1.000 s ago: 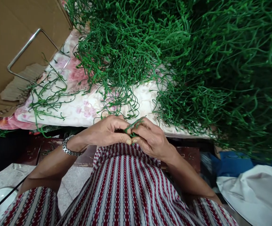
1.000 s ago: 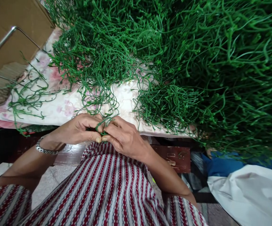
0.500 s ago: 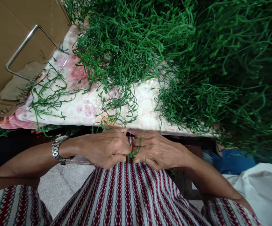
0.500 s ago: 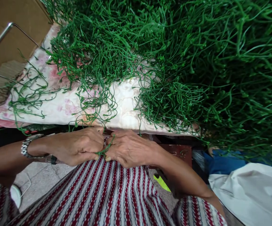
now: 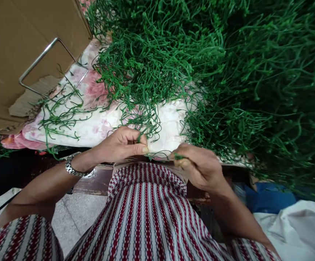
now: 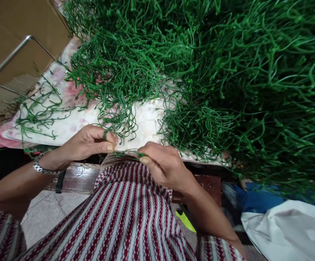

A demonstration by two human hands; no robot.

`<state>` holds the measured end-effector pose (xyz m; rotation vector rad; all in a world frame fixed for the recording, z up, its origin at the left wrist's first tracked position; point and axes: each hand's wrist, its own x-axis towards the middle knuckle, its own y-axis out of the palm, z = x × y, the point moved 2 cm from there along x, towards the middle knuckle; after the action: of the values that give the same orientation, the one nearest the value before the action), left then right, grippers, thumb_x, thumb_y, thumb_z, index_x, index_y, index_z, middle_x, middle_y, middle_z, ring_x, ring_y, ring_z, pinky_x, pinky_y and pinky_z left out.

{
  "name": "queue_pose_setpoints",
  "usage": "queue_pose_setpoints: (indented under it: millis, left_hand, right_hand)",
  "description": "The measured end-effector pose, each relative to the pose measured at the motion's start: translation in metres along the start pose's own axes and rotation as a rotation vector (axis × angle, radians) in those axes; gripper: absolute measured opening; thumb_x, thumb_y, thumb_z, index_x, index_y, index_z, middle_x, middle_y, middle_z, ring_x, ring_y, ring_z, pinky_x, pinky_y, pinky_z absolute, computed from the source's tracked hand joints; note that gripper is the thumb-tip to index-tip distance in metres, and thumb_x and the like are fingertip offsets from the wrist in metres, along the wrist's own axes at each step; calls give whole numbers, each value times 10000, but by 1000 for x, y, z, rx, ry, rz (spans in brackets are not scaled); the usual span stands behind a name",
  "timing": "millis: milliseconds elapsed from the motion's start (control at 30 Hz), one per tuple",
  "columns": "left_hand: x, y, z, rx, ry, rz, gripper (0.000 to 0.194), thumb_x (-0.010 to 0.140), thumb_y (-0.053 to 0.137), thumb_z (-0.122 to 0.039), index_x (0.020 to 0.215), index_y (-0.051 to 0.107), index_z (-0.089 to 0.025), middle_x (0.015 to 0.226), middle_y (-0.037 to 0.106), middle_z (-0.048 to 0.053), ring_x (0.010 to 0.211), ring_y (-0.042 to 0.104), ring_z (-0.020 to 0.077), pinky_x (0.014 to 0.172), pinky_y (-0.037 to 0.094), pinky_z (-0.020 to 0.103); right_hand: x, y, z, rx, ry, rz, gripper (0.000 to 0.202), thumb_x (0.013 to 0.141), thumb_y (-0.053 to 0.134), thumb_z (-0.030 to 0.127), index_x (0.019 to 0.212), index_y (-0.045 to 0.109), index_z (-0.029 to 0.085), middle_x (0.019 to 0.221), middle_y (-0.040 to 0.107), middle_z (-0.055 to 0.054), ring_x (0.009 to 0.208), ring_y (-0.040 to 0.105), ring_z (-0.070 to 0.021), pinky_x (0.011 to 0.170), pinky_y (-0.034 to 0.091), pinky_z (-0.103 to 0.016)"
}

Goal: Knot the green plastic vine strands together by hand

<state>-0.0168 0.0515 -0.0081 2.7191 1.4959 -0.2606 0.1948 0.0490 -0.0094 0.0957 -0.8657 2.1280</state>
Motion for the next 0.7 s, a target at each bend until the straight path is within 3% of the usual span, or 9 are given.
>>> queue_pose_setpoints:
  millis: [100, 267, 400, 433, 533, 667, 700]
  left_hand:
    - [2, 4, 7, -174, -21, -78, 277, 748, 620, -371, 627, 576, -126, 585, 506, -7, 556, 437, 86, 506, 350, 207]
    - [0, 11, 17, -257, -11, -176, 290, 754, 624, -366, 598, 564, -129, 541, 485, -17, 526, 430, 79, 507, 343, 208]
    - [-3, 18, 18, -219, 66, -235, 234, 789, 596, -313, 636, 587, -136, 570, 521, -9, 562, 464, 86, 542, 375, 212]
    - [-4, 19, 17, -186, 84, -243, 222, 790, 594, -298, 639, 593, -136, 582, 538, -3, 573, 476, 91, 549, 383, 215]
    - [-8, 15, 16, -94, 113, -284, 202, 764, 621, -265, 612, 592, -135, 589, 553, 7, 559, 479, 95, 536, 391, 223]
    - [-14, -10, 12, -122, 328, -625, 173, 761, 615, -244, 616, 568, -163, 592, 526, -14, 559, 473, 94, 551, 403, 230]
    - [-14, -13, 10, -69, 369, -629, 171, 776, 597, -233, 622, 561, -167, 577, 508, -22, 566, 469, 95, 570, 406, 235]
  right_hand:
    - [8, 10, 2, -98, 65, -155, 177, 903, 413, 219, 967, 568, 162, 790, 622, -42, 711, 583, -115, 646, 467, -238]
    - [20, 33, 7, -146, 55, -87, 381, 840, 544, 362, 1142, 493, 135, 1019, 638, -89, 897, 609, -152, 766, 506, -275]
    - [22, 48, 6, -204, 59, -169, 105, 857, 519, 239, 835, 544, 140, 732, 594, -35, 667, 553, -112, 603, 455, -228]
    - [21, 49, 6, -214, 48, -153, 128, 861, 500, 212, 752, 523, 149, 673, 555, -21, 623, 518, -105, 566, 425, -224]
    - [13, 46, 8, -213, -7, -49, 203, 858, 449, 161, 655, 467, 166, 615, 488, -9, 592, 454, -108, 525, 358, -234]
    - [-6, 22, 8, -88, 54, 25, 158, 847, 432, 118, 709, 496, 159, 613, 471, 1, 587, 436, -104, 528, 330, -235]
    - [-10, 16, 7, -71, 92, 27, 145, 846, 441, 123, 720, 501, 159, 619, 467, 0, 590, 434, -106, 535, 332, -237]
